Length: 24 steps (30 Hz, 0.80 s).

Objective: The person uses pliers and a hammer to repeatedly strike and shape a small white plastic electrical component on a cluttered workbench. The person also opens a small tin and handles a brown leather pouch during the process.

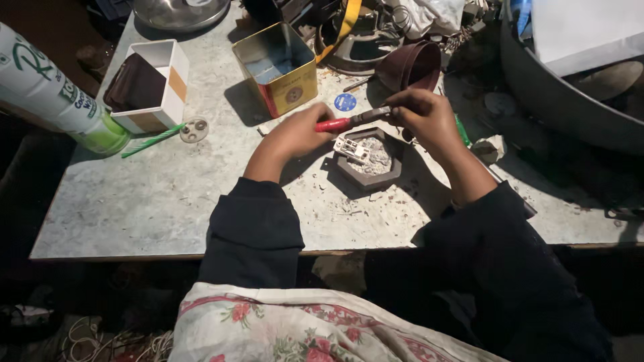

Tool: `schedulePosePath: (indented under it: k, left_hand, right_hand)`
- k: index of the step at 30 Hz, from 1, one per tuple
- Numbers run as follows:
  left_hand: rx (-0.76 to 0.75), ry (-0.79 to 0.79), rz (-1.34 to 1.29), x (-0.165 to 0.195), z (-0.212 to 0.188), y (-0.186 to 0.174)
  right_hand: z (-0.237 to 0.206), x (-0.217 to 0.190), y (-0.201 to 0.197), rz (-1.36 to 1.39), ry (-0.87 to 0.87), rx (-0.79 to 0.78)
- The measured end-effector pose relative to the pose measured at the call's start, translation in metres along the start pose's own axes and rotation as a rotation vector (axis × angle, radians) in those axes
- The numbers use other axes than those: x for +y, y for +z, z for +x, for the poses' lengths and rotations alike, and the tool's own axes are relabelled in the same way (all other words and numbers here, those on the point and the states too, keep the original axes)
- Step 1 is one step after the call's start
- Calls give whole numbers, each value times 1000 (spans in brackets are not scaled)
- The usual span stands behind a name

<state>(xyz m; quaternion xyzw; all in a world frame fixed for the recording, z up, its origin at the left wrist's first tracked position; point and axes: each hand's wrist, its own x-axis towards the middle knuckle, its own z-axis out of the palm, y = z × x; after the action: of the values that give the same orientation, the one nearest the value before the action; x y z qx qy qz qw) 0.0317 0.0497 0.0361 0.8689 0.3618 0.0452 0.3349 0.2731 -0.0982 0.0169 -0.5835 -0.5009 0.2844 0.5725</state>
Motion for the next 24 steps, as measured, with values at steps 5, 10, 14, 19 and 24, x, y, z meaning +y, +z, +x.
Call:
schedulePosePath:
  k: [5, 10, 14, 19, 24]
  left_hand:
    - [13, 210, -27, -4, 3, 5]
    - [-24, 210, -13, -11, 11, 11]
    - [-17, 175, 71, -7, 11, 9]
    - [98, 199, 94, 10, -4, -4]
    - [156, 88, -9, 24, -22, -26]
  right_hand:
    - [-5, -5, -2, -70, 50, 32]
    - [-3, -1, -4, -30, -124, -3]
    - [-3, -4, -4, -71, -86, 4]
    - [-9, -20, -1, 17, -32, -37]
    - [-17, -40, 2, 74, -91, -45]
